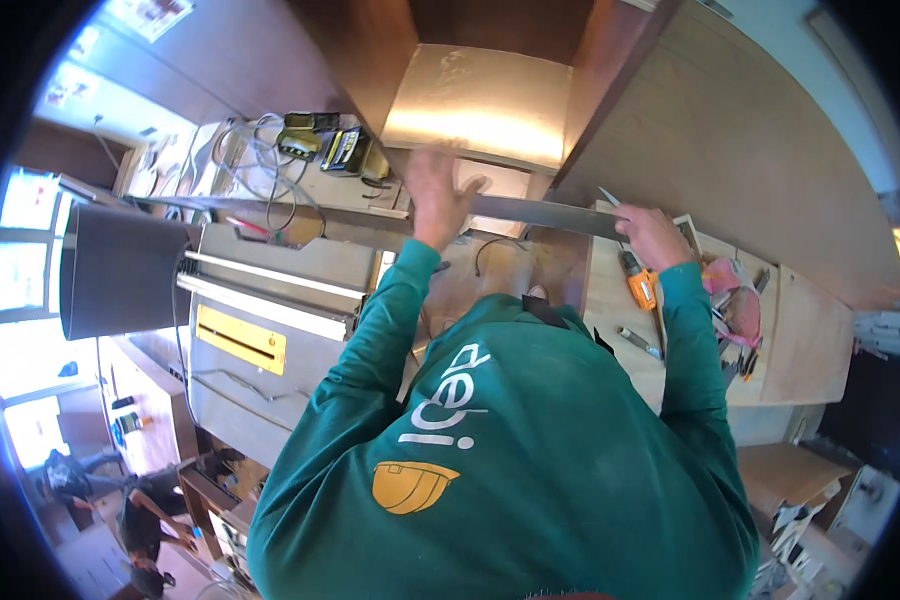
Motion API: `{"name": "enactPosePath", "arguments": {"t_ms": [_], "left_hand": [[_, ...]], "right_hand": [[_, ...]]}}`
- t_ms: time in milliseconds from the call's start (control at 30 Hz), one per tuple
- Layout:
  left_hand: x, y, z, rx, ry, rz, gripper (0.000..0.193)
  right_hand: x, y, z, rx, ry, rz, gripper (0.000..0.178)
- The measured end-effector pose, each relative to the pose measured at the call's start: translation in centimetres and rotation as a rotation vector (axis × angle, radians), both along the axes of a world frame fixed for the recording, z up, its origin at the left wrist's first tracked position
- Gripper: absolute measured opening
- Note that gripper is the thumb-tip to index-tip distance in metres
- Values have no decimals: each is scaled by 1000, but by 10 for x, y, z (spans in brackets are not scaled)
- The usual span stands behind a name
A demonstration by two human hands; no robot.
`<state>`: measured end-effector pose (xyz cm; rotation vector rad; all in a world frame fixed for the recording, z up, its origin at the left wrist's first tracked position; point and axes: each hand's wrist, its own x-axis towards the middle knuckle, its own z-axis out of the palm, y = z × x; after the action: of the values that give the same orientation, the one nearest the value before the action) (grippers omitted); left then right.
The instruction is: The person measures and marks a wooden trim piece using a metal ruler and pencil, then fits the trim onto the edge of a wooden cabinet. They repeatedly adjust the trim's position and mark it for cutting.
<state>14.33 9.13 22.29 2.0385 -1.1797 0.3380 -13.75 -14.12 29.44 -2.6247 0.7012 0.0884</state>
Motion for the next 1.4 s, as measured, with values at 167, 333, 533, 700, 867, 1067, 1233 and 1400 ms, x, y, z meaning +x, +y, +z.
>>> {"name": "enactPosePath", "arguments": {"t_ms": [167,333,533,700,867,1067,1233,1400], "left_hand": [[-93,-54,34,298,561,-641,53],[-88,-51,-6,-105,1121,-628,34],[-79,-47,5,-190,1163,-488,29],[-53,-49,-5,-399,1104,-420,30],[-19,-42,24,-505,1231,-335,32],[-7,-36,19,-668,1346,-352,33],[-15,-34,24,-719,1393,-274,29],[-16,-35,16,-750,1383,-247,28]], "right_hand": [[55,56,80,-450,24,351,26],[49,75,98,-683,-579,238,29],[-6,47,-32,223,-413,-207,53],[-4,73,-109,454,-301,-98,50],[29,85,-106,416,-377,-120,35],[35,69,-87,482,-425,-92,20],[33,68,-69,461,-321,-80,19],[30,64,-78,556,-326,-80,16]]}}
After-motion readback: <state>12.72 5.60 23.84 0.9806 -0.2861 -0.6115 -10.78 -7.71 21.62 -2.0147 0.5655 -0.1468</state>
